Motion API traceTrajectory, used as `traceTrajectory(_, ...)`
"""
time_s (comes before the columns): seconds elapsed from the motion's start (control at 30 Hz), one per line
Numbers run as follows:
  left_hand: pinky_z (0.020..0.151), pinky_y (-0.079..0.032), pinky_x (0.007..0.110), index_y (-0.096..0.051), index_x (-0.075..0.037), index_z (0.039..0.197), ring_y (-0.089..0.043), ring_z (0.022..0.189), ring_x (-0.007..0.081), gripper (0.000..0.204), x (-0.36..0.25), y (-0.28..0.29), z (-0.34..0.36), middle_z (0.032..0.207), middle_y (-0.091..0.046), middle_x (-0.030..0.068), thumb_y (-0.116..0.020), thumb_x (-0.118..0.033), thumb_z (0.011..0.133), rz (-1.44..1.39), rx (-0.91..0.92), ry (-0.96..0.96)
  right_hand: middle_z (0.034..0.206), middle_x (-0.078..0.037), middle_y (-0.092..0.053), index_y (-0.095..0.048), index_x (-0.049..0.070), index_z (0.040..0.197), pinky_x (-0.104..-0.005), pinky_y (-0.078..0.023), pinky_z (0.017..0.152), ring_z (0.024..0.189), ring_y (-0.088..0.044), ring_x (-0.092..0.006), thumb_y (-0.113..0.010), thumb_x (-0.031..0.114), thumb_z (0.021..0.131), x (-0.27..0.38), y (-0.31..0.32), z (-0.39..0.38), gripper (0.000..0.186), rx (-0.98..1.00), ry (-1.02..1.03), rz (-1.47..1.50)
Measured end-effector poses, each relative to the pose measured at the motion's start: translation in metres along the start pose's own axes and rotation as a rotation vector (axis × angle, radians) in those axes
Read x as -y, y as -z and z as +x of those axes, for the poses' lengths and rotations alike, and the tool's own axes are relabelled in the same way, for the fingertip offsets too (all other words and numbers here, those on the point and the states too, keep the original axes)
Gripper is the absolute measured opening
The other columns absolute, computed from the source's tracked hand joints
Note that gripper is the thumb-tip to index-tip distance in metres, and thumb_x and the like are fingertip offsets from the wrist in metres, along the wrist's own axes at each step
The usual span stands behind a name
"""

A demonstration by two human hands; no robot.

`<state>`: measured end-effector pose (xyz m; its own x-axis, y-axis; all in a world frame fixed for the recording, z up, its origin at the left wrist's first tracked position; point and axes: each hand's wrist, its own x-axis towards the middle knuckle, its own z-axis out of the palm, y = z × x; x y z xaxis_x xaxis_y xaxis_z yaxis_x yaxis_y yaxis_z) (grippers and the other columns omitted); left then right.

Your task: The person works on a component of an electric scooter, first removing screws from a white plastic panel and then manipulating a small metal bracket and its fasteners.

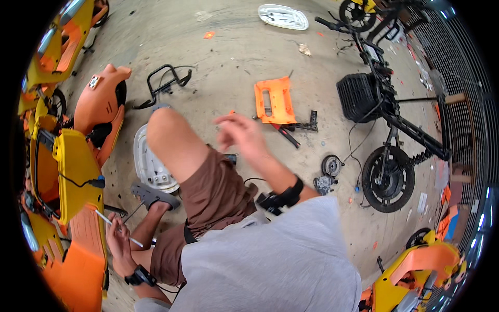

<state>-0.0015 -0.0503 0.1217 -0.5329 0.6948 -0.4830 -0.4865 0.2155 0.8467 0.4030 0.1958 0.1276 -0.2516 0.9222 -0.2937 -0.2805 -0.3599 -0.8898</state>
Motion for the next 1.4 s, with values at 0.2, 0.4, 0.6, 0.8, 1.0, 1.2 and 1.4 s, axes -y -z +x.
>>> traceTrajectory(0.2,0.037,-0.027,0.020,-0.053,-0.008,0.104,-0.037,0.044,0.0037,0.013,0.002,0.012,-0.021,0.063,-0.041,-0.0048,-0.058,-0.016,0.094,0.158,-0.127,-0.018,0.072,0.000,-0.061,-0.065,0.008,0.098,-0.0269,-0.049,0.054,0.058,-0.057,-0.0119,-0.060,0.022,0.091,-0.160,0.220,0.063,0.017,-0.603,-0.320,-0.281)
traceTrajectory(0.4,0.040,-0.020,0.018,-0.046,-0.013,0.077,-0.028,0.043,0.0018,0.024,-0.026,-0.043,-0.028,0.057,-0.031,-0.0100,-0.062,-0.022,0.093,0.218,-0.280,-0.105,0.122,-0.022,-0.061,-0.058,0.004,0.125,-0.0436,-0.043,0.098,0.115,-0.056,-0.0379,-0.055,0.018,0.083,-0.262,0.317,0.074,0.045,-0.530,-0.265,-1.233)
traceTrajectory(0.6,0.038,-0.017,0.021,-0.034,-0.019,0.067,-0.024,0.043,0.0025,0.039,-0.018,0.017,-0.134,0.054,-0.025,-0.0087,-0.050,-0.033,0.099,0.240,-0.609,-0.481,0.128,-0.023,-0.056,-0.045,0.004,0.135,-0.0490,-0.039,0.102,0.120,-0.052,-0.0394,-0.059,0.027,0.084,-0.261,0.328,0.095,0.057,-0.366,-0.536,-1.653)
traceTrajectory(0.8,0.056,-0.042,0.028,-0.056,-0.003,0.086,-0.041,0.053,0.0123,0.031,-0.044,0.072,-0.249,0.060,-0.044,0.0011,-0.050,-0.031,0.100,0.528,-0.913,-0.859,0.114,-0.018,-0.066,-0.056,0.005,0.117,-0.0484,-0.046,0.093,0.108,-0.062,-0.0354,-0.065,0.029,0.081,-0.239,0.276,0.079,0.044,-0.402,-0.676,-1.657)
traceTrajectory(1.0,0.073,-0.050,0.035,-0.062,0.008,0.115,-0.063,0.081,0.0224,0.042,0.007,0.123,-0.213,0.104,-0.068,0.0234,-0.054,-0.029,0.099,1.454,-1.269,-0.988,0.102,-0.024,-0.067,-0.067,0.001,0.097,-0.0444,-0.051,0.084,0.099,-0.064,-0.0378,-0.067,0.042,0.072,-0.257,0.241,0.077,0.049,-0.347,-0.635,-1.222)
traceTrajectory(1.2,0.065,-0.046,0.044,-0.063,0.007,0.086,-0.060,0.068,0.0327,0.040,0.125,0.145,-0.149,0.079,-0.064,0.0252,-0.049,-0.027,0.101,1.537,-1.084,-0.068,0.104,-0.020,-0.068,-0.069,0.005,0.103,-0.0439,-0.051,0.086,0.100,-0.065,-0.0350,-0.067,0.052,0.073,-0.263,0.260,0.027,0.055,-0.312,-0.746,-1.245)
traceTrajectory(1.4,0.076,-0.049,0.047,-0.066,0.002,0.097,-0.062,0.088,0.0422,0.036,0.250,0.215,-0.191,0.094,-0.066,0.0235,-0.066,-0.029,0.079,1.748,-0.551,0.039,0.099,-0.021,-0.068,-0.071,0.005,0.097,-0.0451,-0.050,0.086,0.099,-0.064,-0.0366,-0.060,0.048,0.081,-0.263,0.289,-0.003,0.047,-0.277,-0.700,-1.332)
